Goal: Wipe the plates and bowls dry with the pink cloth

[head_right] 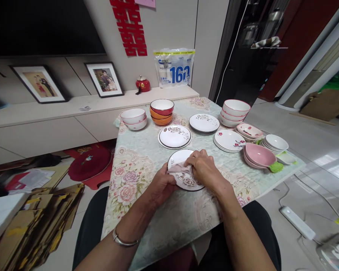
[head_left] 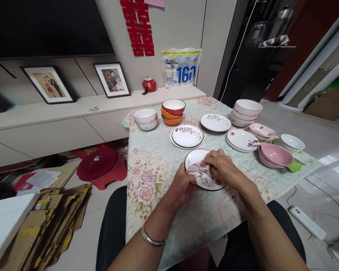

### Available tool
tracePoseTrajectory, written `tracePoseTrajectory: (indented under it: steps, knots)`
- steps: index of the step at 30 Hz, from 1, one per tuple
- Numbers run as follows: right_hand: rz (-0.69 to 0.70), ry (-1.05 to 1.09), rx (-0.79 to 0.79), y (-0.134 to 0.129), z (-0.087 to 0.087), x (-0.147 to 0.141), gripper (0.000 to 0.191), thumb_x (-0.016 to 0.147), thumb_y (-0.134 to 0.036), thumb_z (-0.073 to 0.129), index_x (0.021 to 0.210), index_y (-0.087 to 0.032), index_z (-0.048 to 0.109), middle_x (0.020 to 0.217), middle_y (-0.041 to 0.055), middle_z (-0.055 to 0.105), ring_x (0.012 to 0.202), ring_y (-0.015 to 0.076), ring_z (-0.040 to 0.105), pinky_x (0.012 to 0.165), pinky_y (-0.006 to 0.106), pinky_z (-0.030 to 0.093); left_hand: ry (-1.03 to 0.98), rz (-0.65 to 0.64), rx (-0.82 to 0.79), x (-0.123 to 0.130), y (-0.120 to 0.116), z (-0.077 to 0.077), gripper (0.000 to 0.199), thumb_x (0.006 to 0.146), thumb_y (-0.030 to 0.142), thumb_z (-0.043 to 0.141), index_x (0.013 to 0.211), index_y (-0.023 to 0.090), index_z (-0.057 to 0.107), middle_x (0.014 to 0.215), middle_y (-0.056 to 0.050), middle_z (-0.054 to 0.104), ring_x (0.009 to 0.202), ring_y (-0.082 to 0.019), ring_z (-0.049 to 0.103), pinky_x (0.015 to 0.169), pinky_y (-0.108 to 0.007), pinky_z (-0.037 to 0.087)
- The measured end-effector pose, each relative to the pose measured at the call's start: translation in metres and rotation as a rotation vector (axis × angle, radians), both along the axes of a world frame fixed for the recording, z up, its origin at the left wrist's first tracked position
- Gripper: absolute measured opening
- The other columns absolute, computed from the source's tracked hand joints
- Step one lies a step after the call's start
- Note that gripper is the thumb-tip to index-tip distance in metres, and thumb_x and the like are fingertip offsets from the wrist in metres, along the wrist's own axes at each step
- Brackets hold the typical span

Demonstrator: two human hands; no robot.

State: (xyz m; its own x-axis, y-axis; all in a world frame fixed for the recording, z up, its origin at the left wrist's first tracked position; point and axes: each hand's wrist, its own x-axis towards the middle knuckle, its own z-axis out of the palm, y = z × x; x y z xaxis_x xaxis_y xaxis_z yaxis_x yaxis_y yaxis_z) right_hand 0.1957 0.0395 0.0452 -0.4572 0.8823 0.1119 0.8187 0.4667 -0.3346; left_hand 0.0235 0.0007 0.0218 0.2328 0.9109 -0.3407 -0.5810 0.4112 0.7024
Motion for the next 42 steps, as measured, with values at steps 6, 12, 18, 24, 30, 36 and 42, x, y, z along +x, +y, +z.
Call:
tracePoseTrajectory:
  steps: [6, 12, 18, 24, 30, 36, 42]
  knots:
    - [-0.159, -0.024, 0.190, 0.007, -0.015, -0.016, 0.034, 0.084, -0.001, 0.047, 0.096, -0.017, 0.075, 0.101, 0.0151, 0.058, 0.098, 0.0275, 0.043, 0.080, 0.035, 0.040, -0.004, -0.002, -0.001, 0.000, 0.000, 0.002, 0.074, 0.041, 0.000, 0.050, 0.112, 0.018, 0.055, 0.092, -0.004, 0.064, 0.075, -0.019, 0.059, 0.065, -0.032, 0.052]
    - [-0.004, 0.058, 0.139, -0.002, -0.007, -0.034, 0.018, 0.092, -0.024, 0.054, 0.087, -0.016, 0.069, 0.100, 0.0114, 0.060, 0.096, 0.0252, 0.046, 0.089, 0.039, 0.039, 0.001, -0.022, 0.025, 0.000, -0.001, 0.002, 0.074, 0.043, 0.000, 0.050, 0.114, 0.018, 0.052, 0.089, -0.002, 0.064, 0.071, -0.018, 0.060, 0.061, -0.030, 0.050]
    - [-0.045, 0.155, 0.080, 0.003, -0.013, -0.029, 0.015, 0.078, -0.009, 0.057, 0.090, -0.017, 0.063, 0.101, 0.0095, 0.059, 0.098, 0.0237, 0.051, 0.087, 0.037, 0.043, -0.004, -0.014, 0.019, -0.001, 0.000, 0.001, 0.071, 0.042, 0.000, 0.050, 0.111, 0.017, 0.053, 0.088, -0.002, 0.064, 0.072, -0.018, 0.060, 0.061, -0.030, 0.051]
    - [-0.164, 0.118, 0.138, 0.007, -0.017, -0.012, 0.037, 0.079, -0.007, 0.053, 0.114, -0.016, 0.063, 0.124, 0.0140, 0.054, 0.110, 0.0266, 0.050, 0.091, 0.040, 0.043, -0.014, -0.003, -0.004, 0.000, 0.001, 0.002, 0.076, 0.042, -0.001, 0.052, 0.115, 0.018, 0.054, 0.100, -0.007, 0.067, 0.085, -0.024, 0.064, 0.073, -0.038, 0.056]
    - [-0.292, -0.071, 0.220, 0.001, -0.019, -0.027, 0.030, 0.091, -0.018, 0.051, 0.114, -0.023, 0.069, 0.104, 0.0155, 0.059, 0.099, 0.0295, 0.049, 0.079, 0.039, 0.043, -0.019, -0.012, 0.007, 0.000, 0.000, -0.001, 0.075, 0.042, 0.001, 0.050, 0.115, 0.018, 0.055, 0.098, -0.006, 0.067, 0.082, -0.022, 0.063, 0.071, -0.037, 0.055]
    - [0.144, 0.140, 0.104, 0.000, -0.013, -0.034, 0.042, 0.085, -0.009, 0.052, 0.125, -0.018, 0.063, 0.128, 0.0118, 0.058, 0.115, 0.0251, 0.050, 0.099, 0.039, 0.041, -0.028, -0.043, 0.041, -0.003, -0.001, 0.004, 0.077, 0.043, 0.000, 0.051, 0.118, 0.018, 0.053, 0.088, -0.003, 0.064, 0.073, -0.018, 0.060, 0.058, -0.027, 0.049]
    - [0.266, 0.168, -0.114, -0.001, 0.005, -0.007, 0.035, 0.076, -0.008, 0.062, 0.104, -0.027, 0.069, 0.110, 0.0033, 0.062, 0.105, 0.0212, 0.054, 0.089, 0.034, 0.043, -0.029, -0.069, 0.051, -0.004, -0.001, 0.007, 0.075, 0.042, 0.000, 0.053, 0.116, 0.016, 0.055, 0.093, -0.005, 0.065, 0.076, -0.022, 0.061, 0.063, -0.034, 0.052]
